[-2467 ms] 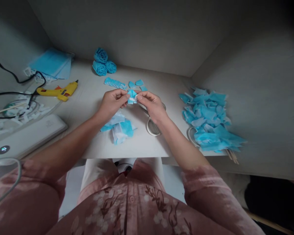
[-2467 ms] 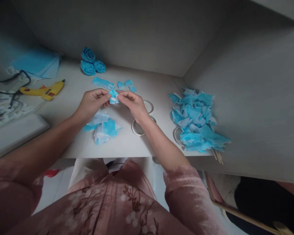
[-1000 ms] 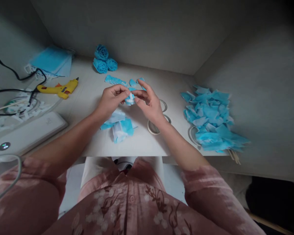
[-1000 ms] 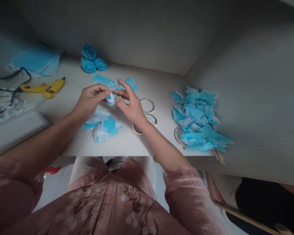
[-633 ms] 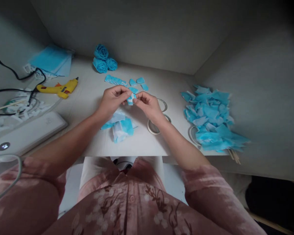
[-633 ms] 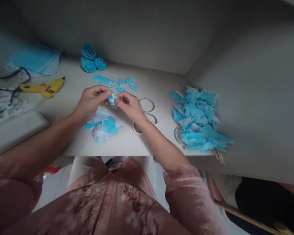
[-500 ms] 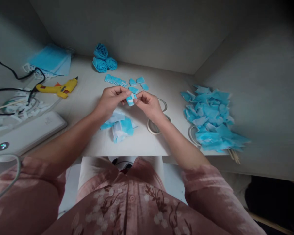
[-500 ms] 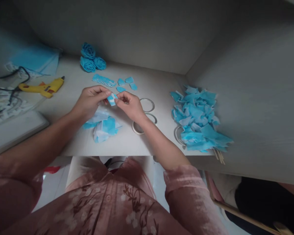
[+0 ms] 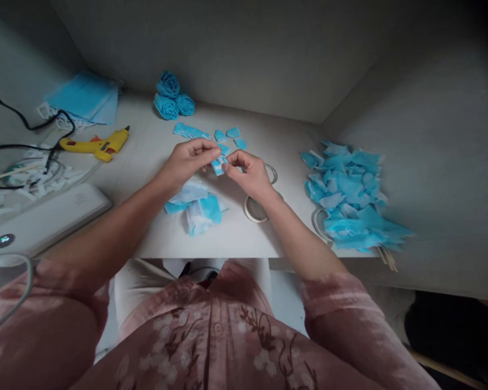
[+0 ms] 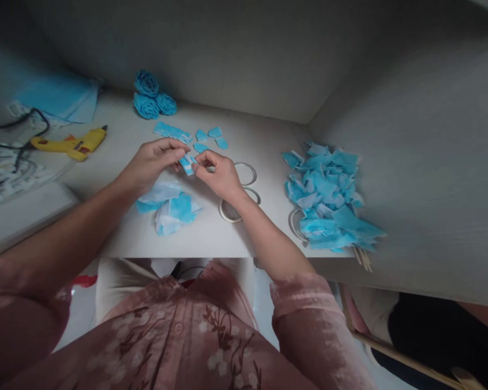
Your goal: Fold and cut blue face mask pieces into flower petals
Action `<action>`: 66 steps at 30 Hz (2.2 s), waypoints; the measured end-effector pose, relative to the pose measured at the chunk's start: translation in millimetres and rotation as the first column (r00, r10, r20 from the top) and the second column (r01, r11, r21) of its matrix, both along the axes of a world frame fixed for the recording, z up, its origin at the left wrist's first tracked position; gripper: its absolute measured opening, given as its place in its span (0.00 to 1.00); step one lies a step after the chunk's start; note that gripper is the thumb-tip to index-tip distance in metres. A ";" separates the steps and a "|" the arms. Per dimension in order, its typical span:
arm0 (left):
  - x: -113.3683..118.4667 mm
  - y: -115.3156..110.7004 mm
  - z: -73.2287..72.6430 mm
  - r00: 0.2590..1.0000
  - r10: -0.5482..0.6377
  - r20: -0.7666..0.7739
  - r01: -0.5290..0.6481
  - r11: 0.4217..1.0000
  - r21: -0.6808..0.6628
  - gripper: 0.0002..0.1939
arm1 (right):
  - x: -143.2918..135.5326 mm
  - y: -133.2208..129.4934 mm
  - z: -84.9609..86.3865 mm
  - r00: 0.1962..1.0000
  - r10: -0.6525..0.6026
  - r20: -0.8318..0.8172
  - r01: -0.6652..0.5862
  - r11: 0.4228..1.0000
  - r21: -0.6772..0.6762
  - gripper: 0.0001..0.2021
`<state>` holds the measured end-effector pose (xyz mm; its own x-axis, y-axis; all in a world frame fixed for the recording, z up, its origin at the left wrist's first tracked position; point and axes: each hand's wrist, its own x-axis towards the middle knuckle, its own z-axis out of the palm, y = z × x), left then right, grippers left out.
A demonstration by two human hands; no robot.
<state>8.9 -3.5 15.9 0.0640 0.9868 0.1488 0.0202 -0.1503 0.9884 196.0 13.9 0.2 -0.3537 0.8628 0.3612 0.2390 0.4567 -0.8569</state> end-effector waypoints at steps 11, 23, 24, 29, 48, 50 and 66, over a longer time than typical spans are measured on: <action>4.0 -1.0 0.4 0.997 0.070 0.039 -0.070 0.998 0.003 0.06 | 7.1 1.0 0.4 0.993 0.019 -0.115 -0.030 0.995 -0.090 0.26; 1.7 0.4 -3.8 0.986 -0.064 0.153 0.070 0.997 -0.034 0.13 | 5.2 14.7 -21.1 0.992 0.106 -0.066 -0.106 0.994 0.005 0.28; 1.2 0.8 -3.0 0.986 -0.062 0.156 0.069 0.997 -0.040 0.14 | 5.8 15.3 -21.2 0.993 0.094 -0.072 -0.094 0.996 0.013 0.28; 1.0 1.6 -7.4 0.992 -0.118 -0.040 0.116 0.993 -0.034 0.13 | 6.4 15.9 -19.5 0.985 0.048 -0.165 -0.052 0.998 -0.021 0.27; -4.3 5.7 -13.1 0.967 -0.102 -0.235 0.119 0.991 0.060 0.08 | 12.9 21.9 -16.1 0.967 0.093 -0.238 -0.112 0.991 -0.069 0.26; -6.8 7.6 -11.9 0.978 -0.084 -0.192 0.097 0.993 0.060 0.11 | 13.4 24.1 -16.6 0.966 0.070 -0.247 -0.095 0.991 -0.090 0.26; -22.7 21.4 -4.3 0.985 0.172 -0.029 -0.171 0.985 0.023 0.05 | 35.6 50.3 -17.0 0.874 -0.164 -0.458 0.049 0.967 -0.252 0.27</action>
<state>-13.7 17.8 11.6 -0.1011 0.9803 0.1698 0.0782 -0.1623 0.9836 231.5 64.2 -16.8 -0.0918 0.9631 0.2529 -0.1830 0.2333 -0.9550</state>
